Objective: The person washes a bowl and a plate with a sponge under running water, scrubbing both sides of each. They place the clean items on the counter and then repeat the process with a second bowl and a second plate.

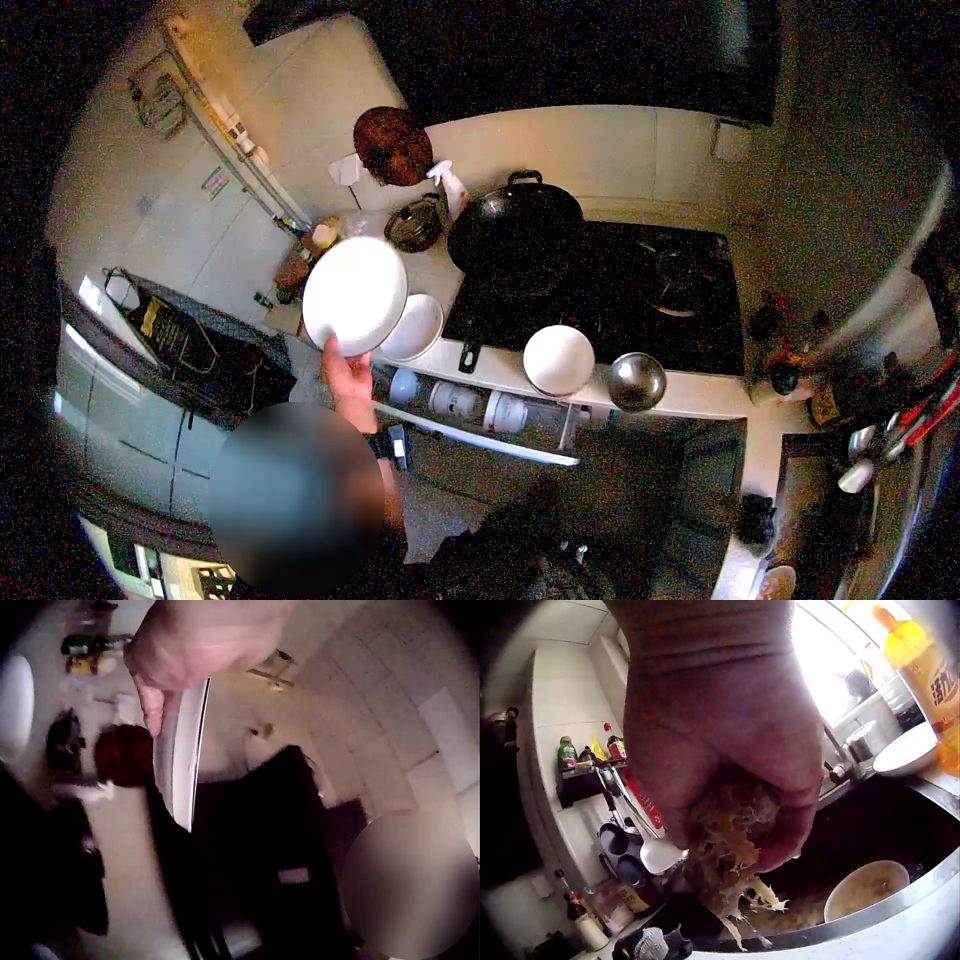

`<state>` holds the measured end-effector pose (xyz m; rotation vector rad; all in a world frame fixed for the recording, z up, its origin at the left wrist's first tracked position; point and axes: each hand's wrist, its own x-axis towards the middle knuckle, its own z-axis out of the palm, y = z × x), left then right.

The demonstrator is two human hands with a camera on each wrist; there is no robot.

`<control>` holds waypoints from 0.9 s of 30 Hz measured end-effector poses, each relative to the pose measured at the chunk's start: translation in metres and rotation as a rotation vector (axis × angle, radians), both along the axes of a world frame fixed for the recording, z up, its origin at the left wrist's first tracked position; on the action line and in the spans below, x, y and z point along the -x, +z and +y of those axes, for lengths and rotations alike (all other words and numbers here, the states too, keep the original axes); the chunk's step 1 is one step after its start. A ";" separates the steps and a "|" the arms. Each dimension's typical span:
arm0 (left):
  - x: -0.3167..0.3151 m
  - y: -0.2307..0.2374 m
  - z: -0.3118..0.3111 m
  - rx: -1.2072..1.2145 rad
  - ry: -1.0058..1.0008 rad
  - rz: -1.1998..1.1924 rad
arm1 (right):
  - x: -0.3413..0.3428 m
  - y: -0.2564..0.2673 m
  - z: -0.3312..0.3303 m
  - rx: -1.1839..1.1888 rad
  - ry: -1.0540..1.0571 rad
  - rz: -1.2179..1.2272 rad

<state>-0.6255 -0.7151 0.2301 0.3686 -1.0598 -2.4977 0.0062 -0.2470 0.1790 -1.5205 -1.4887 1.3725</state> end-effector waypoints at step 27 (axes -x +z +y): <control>0.172 -0.361 -0.228 2.658 -0.025 -0.225 | -0.026 -0.019 -0.125 0.122 -0.293 -0.233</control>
